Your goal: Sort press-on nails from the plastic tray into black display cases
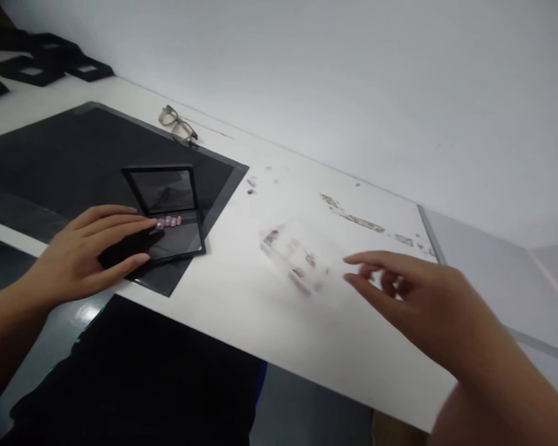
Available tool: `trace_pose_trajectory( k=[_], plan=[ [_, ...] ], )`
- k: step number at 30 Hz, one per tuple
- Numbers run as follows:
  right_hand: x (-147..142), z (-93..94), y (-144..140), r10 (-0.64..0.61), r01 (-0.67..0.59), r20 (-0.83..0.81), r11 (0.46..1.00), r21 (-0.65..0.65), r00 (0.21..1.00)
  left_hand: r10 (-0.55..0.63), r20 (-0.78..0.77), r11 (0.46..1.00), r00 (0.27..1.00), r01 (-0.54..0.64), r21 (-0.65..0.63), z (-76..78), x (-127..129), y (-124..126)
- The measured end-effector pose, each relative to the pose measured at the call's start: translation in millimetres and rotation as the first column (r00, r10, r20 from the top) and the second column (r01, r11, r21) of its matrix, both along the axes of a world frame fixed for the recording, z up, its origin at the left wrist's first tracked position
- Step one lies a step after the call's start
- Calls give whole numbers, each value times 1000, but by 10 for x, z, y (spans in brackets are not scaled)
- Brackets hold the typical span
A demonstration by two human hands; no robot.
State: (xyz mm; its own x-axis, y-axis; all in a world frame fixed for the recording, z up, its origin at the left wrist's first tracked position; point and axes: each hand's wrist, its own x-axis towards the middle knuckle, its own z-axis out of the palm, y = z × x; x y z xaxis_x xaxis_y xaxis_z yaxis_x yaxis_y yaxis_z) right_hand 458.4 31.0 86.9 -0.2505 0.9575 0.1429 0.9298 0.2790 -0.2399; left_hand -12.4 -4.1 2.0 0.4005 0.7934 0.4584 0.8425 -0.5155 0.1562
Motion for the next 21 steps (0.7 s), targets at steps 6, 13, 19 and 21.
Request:
trace_pose_trajectory(
  k=[6,13,19,21],
  plan=[
    [-448,-156,394,212,-221,-61,934,-280,975,49,9,998,999,-49,32,-13,-16,-1],
    [-449,-323,454,147,-217,-169,806,-551,975,43,46,998,998,-44,34,-38,-28,23],
    [-454,-305,422,189,-222,-117,811,-541,975,63,71,998,995,-64,9,-44,-42,22],
    [-435,-284,414,175,-250,-191,826,-505,966,61,78,998,995,-61,-2,-46,-43,21]
  ],
)
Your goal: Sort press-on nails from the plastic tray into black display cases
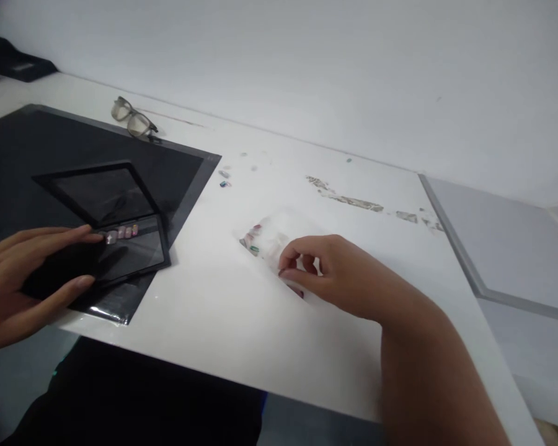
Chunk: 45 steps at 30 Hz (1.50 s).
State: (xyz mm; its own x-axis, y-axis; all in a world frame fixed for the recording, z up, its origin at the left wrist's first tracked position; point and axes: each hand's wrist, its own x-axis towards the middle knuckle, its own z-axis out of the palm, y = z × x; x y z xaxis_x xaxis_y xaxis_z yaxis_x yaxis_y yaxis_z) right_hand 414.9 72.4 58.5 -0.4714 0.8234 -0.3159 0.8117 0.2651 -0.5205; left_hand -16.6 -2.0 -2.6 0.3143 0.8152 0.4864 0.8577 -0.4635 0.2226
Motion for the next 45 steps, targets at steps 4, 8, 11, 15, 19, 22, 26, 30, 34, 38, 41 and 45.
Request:
trace_pose_trajectory(
  k=[4,8,11,15,19,22,26,30,34,38,41,45],
  plan=[
    [40,41,-21,-24,67,-282,987,144,959,-17,-3,1000,1000,17,-4,-2,10,6],
    [56,51,-62,43,73,-540,979,191,840,-22,-18,1000,1000,22,-7,10,15,-1],
    [53,42,-89,68,53,-644,985,167,762,-26,-30,1000,999,26,1,16,14,-6],
    [16,41,-96,81,68,-687,980,186,722,-18,-29,1000,999,18,2,9,9,5],
    [-66,62,-129,108,128,-689,951,282,717,-46,-8,999,999,46,2,25,19,7],
    [-182,81,-206,74,321,-715,858,401,695,-54,-2,998,999,54,-9,55,48,-5],
    [-521,104,-368,191,271,-576,737,619,795,-51,-3,998,999,51,-44,72,57,-8],
    [-1111,77,-594,344,-2,-439,789,615,830,-105,54,986,993,96,138,51,44,-67],
    [-1645,-42,-746,430,-136,-612,874,467,664,-346,241,914,907,266,307,51,178,-234],
    [-1850,-153,-758,295,-197,-786,955,222,543,-470,385,866,794,331,375,62,393,-342],
    [-1843,-226,-727,210,-187,-827,974,129,521,-478,448,858,756,293,422,24,479,-322],
    [-1787,-309,-689,156,-115,-789,987,109,594,-469,461,855,753,256,451,-33,516,-249]
  ],
)
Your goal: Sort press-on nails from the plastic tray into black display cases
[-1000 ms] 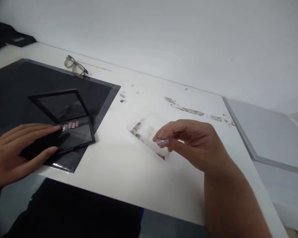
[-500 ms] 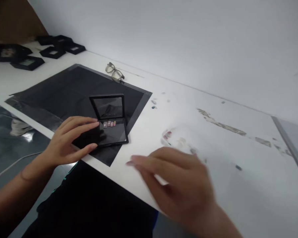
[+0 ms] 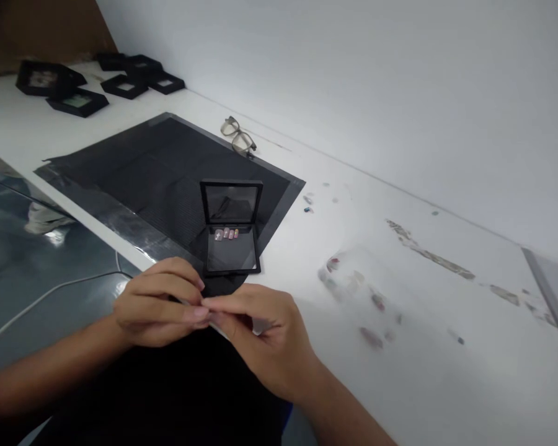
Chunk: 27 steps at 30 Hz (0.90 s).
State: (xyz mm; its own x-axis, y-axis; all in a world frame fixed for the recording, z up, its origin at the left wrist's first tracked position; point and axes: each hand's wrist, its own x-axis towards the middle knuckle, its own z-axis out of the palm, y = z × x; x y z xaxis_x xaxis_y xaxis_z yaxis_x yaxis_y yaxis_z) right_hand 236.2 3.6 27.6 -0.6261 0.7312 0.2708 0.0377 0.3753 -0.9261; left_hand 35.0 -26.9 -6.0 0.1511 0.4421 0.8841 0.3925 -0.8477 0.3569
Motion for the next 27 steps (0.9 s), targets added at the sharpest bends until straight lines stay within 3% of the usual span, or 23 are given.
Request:
trace_pose_trajectory(
  k=[4,7,10,13,21,23,27],
  plan=[
    [13,-16,-3,-53,53,66,999,-3,996,192,-69,981,979,-191,13,31,13,46],
    [-7,-10,-21,-90,83,80,993,84,993,277,-155,961,948,-270,67,67,5,59],
    [-23,-16,-28,-187,163,125,970,181,974,277,-243,960,930,-255,118,59,-6,72],
    [-26,-30,-25,-245,211,164,957,200,956,289,-276,955,917,-257,148,17,-3,96],
    [23,-76,22,-227,197,214,968,152,950,260,-296,961,919,-215,174,-19,-75,109],
    [34,-84,99,-299,257,231,947,195,926,260,-326,964,909,-226,141,-11,-159,106],
    [-36,-96,347,-429,308,376,888,341,821,253,-372,952,893,-298,-68,1,-315,118]
  ],
)
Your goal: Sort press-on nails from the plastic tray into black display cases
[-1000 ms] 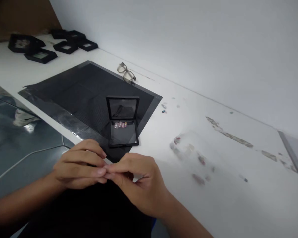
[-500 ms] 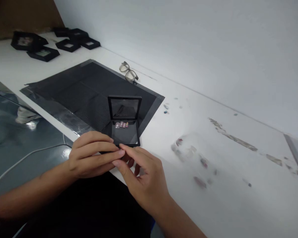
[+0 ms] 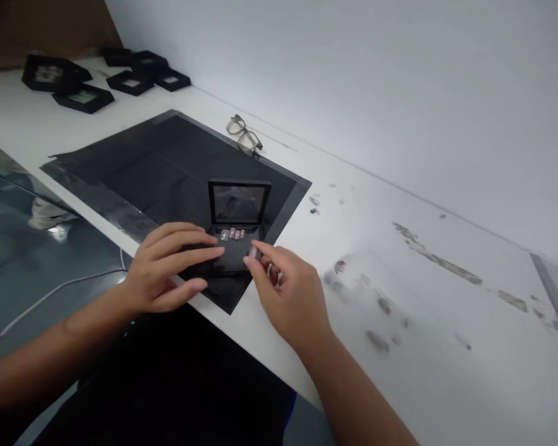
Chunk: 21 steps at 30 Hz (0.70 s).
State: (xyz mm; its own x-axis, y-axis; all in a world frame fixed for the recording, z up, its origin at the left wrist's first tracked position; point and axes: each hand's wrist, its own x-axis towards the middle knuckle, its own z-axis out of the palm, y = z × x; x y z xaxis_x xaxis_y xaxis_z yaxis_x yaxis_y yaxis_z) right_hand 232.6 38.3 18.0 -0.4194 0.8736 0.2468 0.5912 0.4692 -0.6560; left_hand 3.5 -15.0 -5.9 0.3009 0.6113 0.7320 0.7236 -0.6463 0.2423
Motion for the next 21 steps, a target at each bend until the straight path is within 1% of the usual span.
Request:
trace_pose_trajectory(
  k=[1,3,6,9,12,14,17,21],
  plan=[
    [-37,-2,66,3,-4,50,1000,9,999,20,-8,999,1000,-20,-41,-1,-18,4],
    [-113,-10,179,26,-28,124,1000,12,992,51,-41,995,998,-54,-85,-9,-25,9],
    [-188,-30,269,39,-44,217,999,18,975,68,-76,992,995,-75,-102,-28,5,8],
    [-200,-52,266,-8,-8,274,998,55,962,52,-73,991,996,-60,-116,-33,32,7],
    [-194,-66,240,-57,34,305,996,81,951,57,-72,986,996,-68,-151,-21,44,11],
    [-196,-69,239,-75,54,316,996,76,946,61,-82,981,995,-75,-179,-11,45,10],
    [-198,-64,265,-85,73,321,996,50,943,24,-106,978,994,-46,-205,-10,30,-1],
    [-183,-56,291,-90,86,319,996,25,944,-13,-128,984,992,-10,-175,-38,-1,-17]
  ],
)
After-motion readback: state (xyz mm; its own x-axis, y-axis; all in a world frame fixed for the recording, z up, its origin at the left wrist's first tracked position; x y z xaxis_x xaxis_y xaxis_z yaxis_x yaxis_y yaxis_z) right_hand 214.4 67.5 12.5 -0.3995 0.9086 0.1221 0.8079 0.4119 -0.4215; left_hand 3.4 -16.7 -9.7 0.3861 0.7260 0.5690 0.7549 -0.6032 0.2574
